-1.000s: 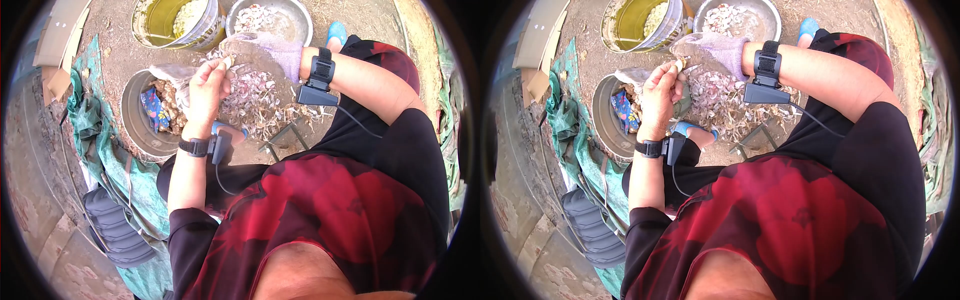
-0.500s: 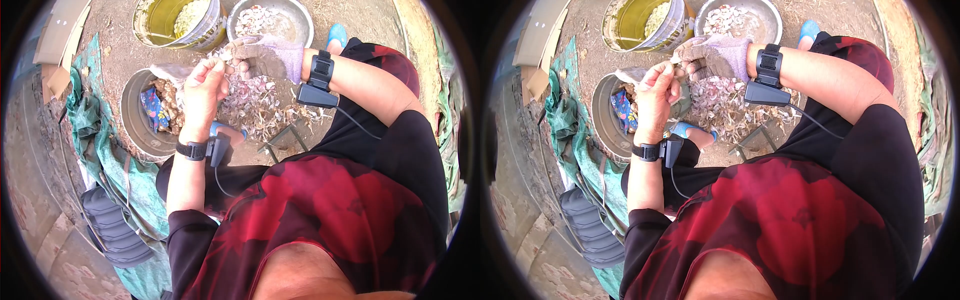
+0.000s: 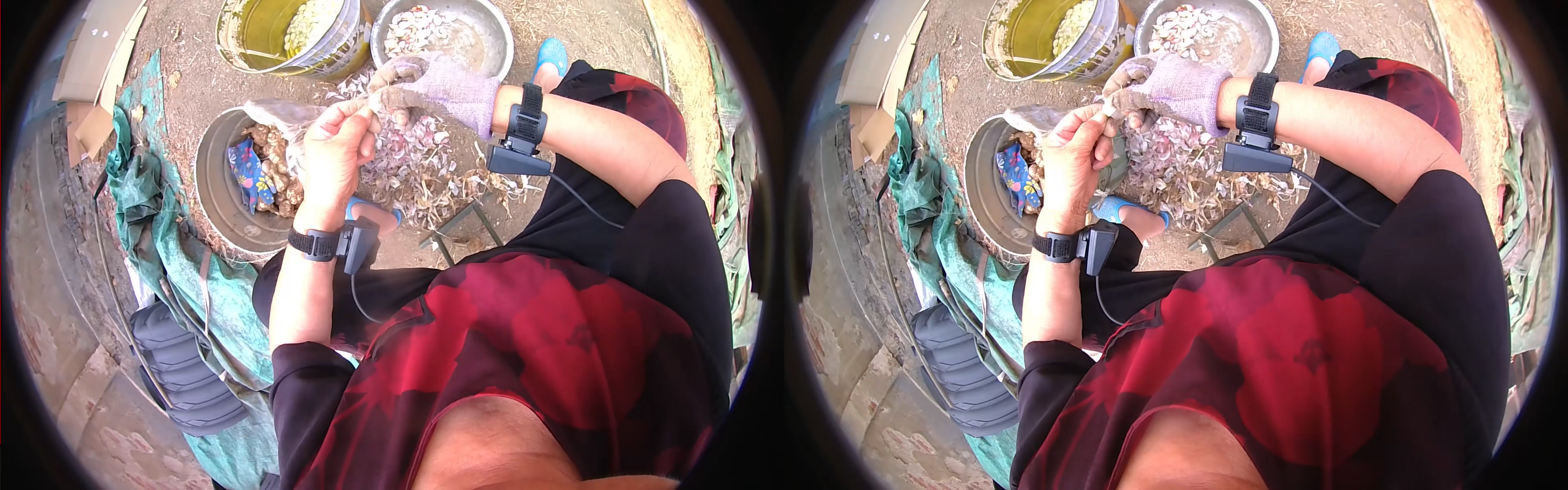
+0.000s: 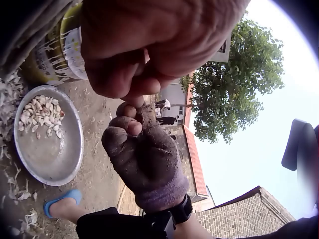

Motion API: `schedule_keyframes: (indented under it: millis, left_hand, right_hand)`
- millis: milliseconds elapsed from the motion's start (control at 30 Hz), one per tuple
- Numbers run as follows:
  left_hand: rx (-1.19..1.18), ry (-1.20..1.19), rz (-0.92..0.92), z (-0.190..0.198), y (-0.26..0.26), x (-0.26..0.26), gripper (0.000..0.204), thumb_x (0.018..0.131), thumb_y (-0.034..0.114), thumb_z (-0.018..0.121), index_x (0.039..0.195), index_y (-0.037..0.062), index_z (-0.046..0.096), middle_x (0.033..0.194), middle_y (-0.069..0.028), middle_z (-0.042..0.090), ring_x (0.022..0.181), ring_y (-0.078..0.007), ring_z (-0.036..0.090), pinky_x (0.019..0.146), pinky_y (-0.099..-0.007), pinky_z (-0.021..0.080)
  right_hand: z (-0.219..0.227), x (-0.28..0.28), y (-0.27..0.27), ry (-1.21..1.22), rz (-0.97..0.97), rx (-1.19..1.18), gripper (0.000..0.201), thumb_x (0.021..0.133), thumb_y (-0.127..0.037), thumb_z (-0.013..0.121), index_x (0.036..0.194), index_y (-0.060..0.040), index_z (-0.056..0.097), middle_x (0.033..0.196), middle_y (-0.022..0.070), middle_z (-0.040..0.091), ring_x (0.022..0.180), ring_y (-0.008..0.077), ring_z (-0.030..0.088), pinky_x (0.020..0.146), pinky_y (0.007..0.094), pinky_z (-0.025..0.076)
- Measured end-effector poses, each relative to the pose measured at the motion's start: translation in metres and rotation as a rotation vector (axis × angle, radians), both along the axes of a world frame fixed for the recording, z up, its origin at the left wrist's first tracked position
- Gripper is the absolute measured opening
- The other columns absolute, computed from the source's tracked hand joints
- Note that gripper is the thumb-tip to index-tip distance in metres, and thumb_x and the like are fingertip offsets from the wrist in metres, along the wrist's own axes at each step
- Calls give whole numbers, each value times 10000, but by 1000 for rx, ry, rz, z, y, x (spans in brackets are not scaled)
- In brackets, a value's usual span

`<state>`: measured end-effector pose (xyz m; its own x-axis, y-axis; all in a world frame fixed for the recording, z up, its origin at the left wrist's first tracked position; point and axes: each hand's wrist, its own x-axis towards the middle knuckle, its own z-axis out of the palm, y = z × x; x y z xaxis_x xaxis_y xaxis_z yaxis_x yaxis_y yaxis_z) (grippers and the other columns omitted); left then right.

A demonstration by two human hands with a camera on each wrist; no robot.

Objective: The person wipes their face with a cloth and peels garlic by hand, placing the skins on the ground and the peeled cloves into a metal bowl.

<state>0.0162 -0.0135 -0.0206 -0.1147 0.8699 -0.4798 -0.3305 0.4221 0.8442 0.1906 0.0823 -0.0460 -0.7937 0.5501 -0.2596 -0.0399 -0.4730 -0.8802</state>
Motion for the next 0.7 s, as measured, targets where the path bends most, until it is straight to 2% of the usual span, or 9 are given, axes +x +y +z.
schedule_keyframes:
  millis: [133,200,233,300,400,533,600,667,700]
  left_hand:
    - [10,-36,31,2,1,3,82,930,76,565,940,8,610,737,-30,594,483,-46,411,430,-183,292]
    - [21,-20,28,4,2,4,76,930,78,566,936,15,609,737,-28,594,482,-46,408,429,-185,291]
    - [32,-4,28,4,2,4,71,930,81,568,933,22,607,738,-26,593,482,-45,405,428,-186,290]
    - [36,16,31,4,2,6,70,930,85,570,935,24,605,739,-24,592,482,-44,403,429,-188,290]
    - [37,57,25,6,4,9,73,931,94,573,938,28,603,740,-19,591,483,-41,401,430,-190,291]
    - [59,105,-3,4,5,9,86,930,112,580,940,30,604,748,-15,594,484,-38,399,436,-190,302]
    - [54,158,-17,4,4,9,89,927,119,585,936,33,605,737,-6,592,488,-36,403,441,-189,308]
    - [49,211,-29,-2,2,5,93,925,126,591,931,35,607,726,3,590,492,-33,408,446,-187,315]
    - [37,408,-49,-11,2,0,92,922,126,593,922,36,613,725,11,598,516,-19,430,460,-176,335]
  right_hand:
    - [-1,0,-1,10,0,-20,230,889,-157,645,1068,-21,601,851,65,642,687,137,619,627,266,516]
    - [-11,-1,-3,206,2,-181,392,899,-253,653,1203,-35,537,888,50,636,731,146,630,649,253,505]
    - [-11,-2,-2,206,2,-181,392,899,-253,653,1203,-35,537,888,50,636,731,146,630,649,253,505]
    - [-10,-3,-2,188,-15,-261,211,901,-192,625,1018,-19,597,847,108,647,692,197,651,636,305,536]
    - [-24,-3,1,285,18,-280,259,927,-259,587,1020,-18,596,834,116,646,699,204,656,640,317,540]
    - [-10,-2,-1,251,34,-266,293,938,-301,562,996,-18,605,810,106,644,686,195,649,638,314,540]
    - [1,-3,-1,68,73,-91,271,941,-288,550,949,-24,614,797,97,643,675,180,641,616,313,537]
    - [-9,-4,0,37,20,-128,264,942,-279,542,926,-26,614,791,92,641,666,171,637,598,309,533]
    - [-13,-4,0,5,-35,-163,258,943,-271,533,904,-28,613,785,86,640,658,163,633,579,304,530]
